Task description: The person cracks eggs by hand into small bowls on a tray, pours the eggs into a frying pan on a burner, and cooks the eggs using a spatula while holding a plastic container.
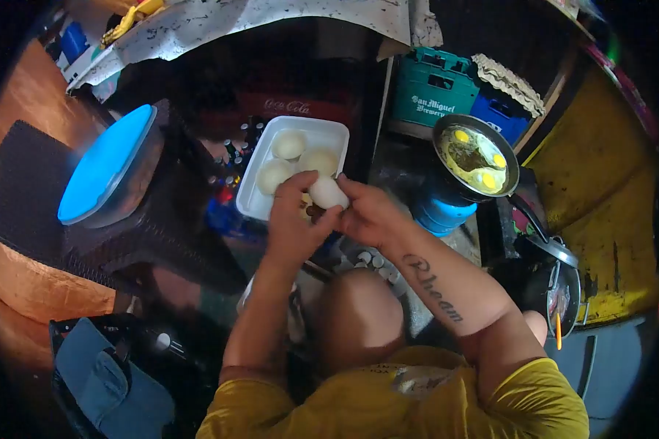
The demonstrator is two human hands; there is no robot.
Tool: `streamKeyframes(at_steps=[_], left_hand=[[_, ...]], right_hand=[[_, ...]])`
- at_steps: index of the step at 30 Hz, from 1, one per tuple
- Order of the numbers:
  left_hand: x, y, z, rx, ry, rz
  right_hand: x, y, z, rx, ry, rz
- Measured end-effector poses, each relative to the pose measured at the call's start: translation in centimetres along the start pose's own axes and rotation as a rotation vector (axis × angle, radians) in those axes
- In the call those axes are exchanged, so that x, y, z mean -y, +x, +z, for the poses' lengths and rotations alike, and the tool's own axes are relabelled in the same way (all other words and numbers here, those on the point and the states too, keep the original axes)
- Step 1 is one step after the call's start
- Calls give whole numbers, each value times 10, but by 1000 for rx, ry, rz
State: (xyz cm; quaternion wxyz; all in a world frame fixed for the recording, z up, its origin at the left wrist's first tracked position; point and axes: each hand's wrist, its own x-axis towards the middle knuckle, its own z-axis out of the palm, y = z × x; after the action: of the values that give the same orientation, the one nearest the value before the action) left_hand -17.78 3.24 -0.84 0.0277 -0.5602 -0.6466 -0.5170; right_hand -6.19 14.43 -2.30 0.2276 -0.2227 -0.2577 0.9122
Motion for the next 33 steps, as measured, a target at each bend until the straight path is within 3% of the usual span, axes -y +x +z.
streamKeyframes(at_steps=[2,3,4,6,8,11,13,14,16,20,26,30,32,33], left_hand=[[10,0,12,14,-246,-175],[13,4,15,-91,-467,-294],[20,8,14,-91,-472,-294],[49,15,3,-168,-1276,-577],[66,22,-1,-140,-1364,-643],[80,34,-7,-33,-1342,-733],[86,41,-11,98,-713,-604],[80,50,-17,97,-712,-605],[65,73,-34,317,-318,-622],[80,105,-39,374,-250,-548],[108,140,-32,370,-187,-411],[144,158,-12,409,-92,-380],[161,163,0,394,136,-277],[162,163,3,401,134,-277]], right_hand=[[2,3,1,17,13,25],[4,4,1,15,11,20],[7,4,0,-34,-49,39],[11,9,-8,-81,-112,67],[17,23,-15,83,-53,129],[17,40,-1,1,-121,33],[21,57,9,32,-209,-9],[22,66,14,59,-294,-50],[26,80,32,46,-372,-74],[40,108,56,49,-653,-134],[57,157,53,165,-724,-226],[65,186,42,112,-879,-305],[66,200,37,101,-1364,-344],[62,206,33,94,-1361,-341]])
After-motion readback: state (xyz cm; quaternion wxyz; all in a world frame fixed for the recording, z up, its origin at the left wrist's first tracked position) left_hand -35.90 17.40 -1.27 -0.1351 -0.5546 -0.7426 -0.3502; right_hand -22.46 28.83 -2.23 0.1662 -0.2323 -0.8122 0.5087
